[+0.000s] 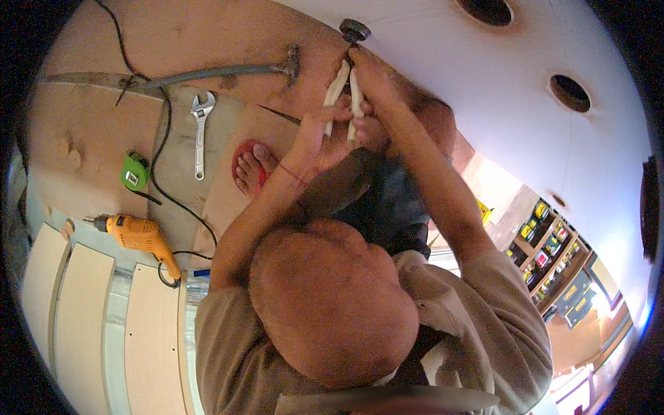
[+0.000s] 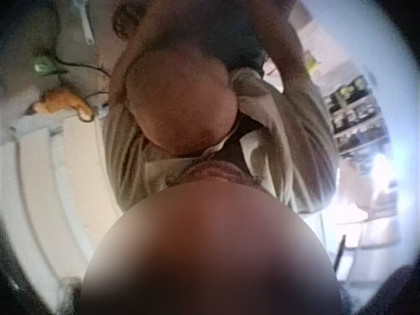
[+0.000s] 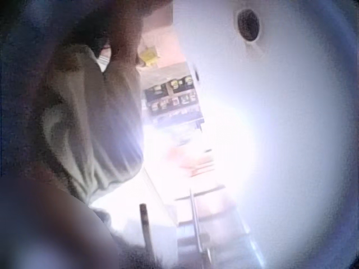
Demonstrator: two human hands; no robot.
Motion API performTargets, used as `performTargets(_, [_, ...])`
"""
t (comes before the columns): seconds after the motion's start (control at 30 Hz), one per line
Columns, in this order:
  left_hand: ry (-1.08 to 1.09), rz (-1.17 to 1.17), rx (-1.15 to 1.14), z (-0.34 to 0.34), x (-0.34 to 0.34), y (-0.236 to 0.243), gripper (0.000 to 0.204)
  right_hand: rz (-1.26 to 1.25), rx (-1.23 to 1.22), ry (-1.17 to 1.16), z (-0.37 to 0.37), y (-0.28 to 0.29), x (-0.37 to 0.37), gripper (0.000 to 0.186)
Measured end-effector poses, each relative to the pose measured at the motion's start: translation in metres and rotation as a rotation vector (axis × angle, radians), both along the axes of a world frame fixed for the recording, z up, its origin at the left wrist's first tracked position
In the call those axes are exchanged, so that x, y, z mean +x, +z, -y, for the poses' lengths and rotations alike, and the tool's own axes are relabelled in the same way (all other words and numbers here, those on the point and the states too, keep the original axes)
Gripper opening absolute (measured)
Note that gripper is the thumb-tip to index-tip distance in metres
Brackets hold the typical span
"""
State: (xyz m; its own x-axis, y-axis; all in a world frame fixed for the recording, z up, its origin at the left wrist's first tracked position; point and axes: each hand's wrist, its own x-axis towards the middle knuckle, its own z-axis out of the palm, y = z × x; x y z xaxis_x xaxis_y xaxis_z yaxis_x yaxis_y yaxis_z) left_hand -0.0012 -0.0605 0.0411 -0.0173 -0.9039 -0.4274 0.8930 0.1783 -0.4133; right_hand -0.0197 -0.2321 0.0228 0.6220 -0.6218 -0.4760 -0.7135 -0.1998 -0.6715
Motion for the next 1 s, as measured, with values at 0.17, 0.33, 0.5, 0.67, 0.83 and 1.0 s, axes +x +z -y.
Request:
performTargets(0.17, [0.061, -0.098, -0.087, 0.008, 0.009, 0.029, 0.024, -0.293, 0.203, -0.266, 0.011, 0.011, 0.007, 0.044])
performTargets(0.33, [0.035, -0.042, 0.049, 0.009, 0.010, 0.027, 0.024, -0.202, 0.537, -0.341, -0.002, -0.018, 0.003, 0.040])
performTargets(0.5, [-0.066, -0.043, 0.240, -0.017, 0.010, 0.035, 0.021, -0.250, 0.504, -0.309, -0.035, -0.005, 0.001, 0.037])
performTargets(0.67, [0.021, 0.104, 0.077, -0.026, 0.026, 0.046, 0.020, -0.057, 0.322, -0.169, -0.024, 0.003, 0.021, 0.037])
performTargets(0.83, [0.075, 0.191, 0.065, -0.008, 0.036, 0.053, 0.019, 0.048, 0.577, -0.207, -0.004, -0.002, 0.031, 0.030])
performTargets(1.0, [0.087, 0.198, 0.051, 0.006, 0.044, 0.054, 0.018, 0.115, 0.883, -0.451, -0.002, 0.010, 0.039, 0.027])
